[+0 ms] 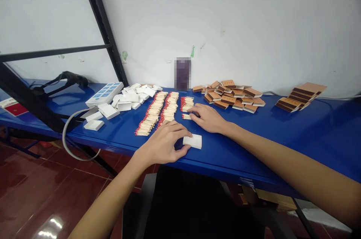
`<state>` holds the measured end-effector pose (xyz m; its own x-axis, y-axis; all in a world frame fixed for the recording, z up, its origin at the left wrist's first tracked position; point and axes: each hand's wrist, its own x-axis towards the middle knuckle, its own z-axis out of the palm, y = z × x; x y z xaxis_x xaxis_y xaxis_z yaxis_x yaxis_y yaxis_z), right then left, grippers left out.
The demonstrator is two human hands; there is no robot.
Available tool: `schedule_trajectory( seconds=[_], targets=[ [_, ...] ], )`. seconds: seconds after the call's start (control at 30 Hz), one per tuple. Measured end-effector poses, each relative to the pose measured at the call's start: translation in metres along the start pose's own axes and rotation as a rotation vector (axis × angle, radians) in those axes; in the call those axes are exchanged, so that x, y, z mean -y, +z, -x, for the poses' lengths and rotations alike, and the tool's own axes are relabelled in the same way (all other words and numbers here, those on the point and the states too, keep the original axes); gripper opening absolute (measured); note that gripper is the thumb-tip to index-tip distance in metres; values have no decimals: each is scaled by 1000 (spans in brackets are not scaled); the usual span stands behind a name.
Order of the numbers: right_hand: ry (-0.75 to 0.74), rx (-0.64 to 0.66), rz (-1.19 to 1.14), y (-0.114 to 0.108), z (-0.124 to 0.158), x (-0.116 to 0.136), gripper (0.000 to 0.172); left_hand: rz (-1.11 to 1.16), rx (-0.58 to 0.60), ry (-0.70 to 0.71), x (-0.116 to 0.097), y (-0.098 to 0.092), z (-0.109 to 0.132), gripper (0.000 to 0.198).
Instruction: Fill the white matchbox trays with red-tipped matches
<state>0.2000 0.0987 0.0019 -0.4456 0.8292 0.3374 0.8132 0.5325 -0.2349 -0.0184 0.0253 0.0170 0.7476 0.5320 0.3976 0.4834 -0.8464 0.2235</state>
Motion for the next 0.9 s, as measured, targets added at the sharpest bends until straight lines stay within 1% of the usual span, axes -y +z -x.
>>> schedule_trajectory(
  seconds=[0.17,0.33,0.53,0.7,0.9],
  targets=[
    [11,1,-45,1,-1,-2,36,7,0,0,0,1,0,22],
    [-8,-3,-70,2,-2,-5,35,18,1,-8,0,0,0,22],
    [-17,-27,-73,2,-2,-5,32,18,-1,-7,0,0,0,22],
    [9,-44,-79,1,-2,-4,30,16,1,-5,0,1,0,22],
    [7,-39,-75,1,-3,-4,31,13,4,-5,0,1,0,22]
  ],
)
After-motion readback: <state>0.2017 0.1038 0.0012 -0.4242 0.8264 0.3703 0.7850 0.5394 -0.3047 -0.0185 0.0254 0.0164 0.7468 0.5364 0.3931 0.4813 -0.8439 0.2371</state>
